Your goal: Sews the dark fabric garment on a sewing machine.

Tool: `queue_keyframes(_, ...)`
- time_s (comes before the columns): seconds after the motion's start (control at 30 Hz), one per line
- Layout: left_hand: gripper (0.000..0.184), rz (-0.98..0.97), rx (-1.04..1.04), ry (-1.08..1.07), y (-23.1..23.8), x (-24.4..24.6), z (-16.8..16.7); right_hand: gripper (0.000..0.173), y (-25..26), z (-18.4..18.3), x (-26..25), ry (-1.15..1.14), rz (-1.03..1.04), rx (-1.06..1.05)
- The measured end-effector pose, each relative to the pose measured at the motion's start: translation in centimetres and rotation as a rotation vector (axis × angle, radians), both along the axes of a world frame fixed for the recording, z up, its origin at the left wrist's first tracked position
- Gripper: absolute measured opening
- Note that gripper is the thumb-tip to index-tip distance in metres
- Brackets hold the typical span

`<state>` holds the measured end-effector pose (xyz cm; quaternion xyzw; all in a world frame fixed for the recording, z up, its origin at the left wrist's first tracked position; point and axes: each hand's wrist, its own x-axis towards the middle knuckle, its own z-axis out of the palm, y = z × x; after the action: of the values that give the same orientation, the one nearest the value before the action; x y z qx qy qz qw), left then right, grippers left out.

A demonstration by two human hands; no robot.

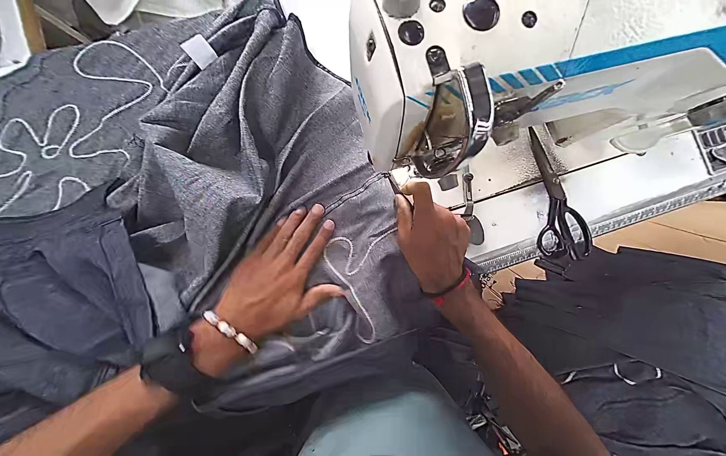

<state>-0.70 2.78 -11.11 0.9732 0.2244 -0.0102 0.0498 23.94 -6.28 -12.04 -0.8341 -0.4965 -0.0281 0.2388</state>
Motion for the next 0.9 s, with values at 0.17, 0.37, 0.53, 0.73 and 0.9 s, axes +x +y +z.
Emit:
queue_keyframes(0.17,0.085,-0.219,-0.008,0.196,8.7,-0.1,4.2,0.025,0.4,0.0,-0.9,-0.036,-0.029,-0.064)
queue_keyframes(0.37,0.097,0.363,0.020,0.157,1.2,4.3,4.8,0.027,0.2,-0.3,-0.7,0.029,-0.033,-0.017)
queue_keyframes(0.53,0.141,0.361,-0.101,0.395,4.7,-3.8,4.0,0.036,-0.7,1.4,1.3,0.367,0.058,-0.054)
queue_keyframes(0.73,0.133,0.199,0.088,0.513,4.4,-14.2,6.7,0.029,-1.4,-0.6,0.9,0.236,0.128,0.106)
queue_keyframes(0.9,0.081,0.262,0.093,0.780,3.4,-6.3,9.0,0.032,-1.4,-1.2,0.3,0.068,0.108,0.156)
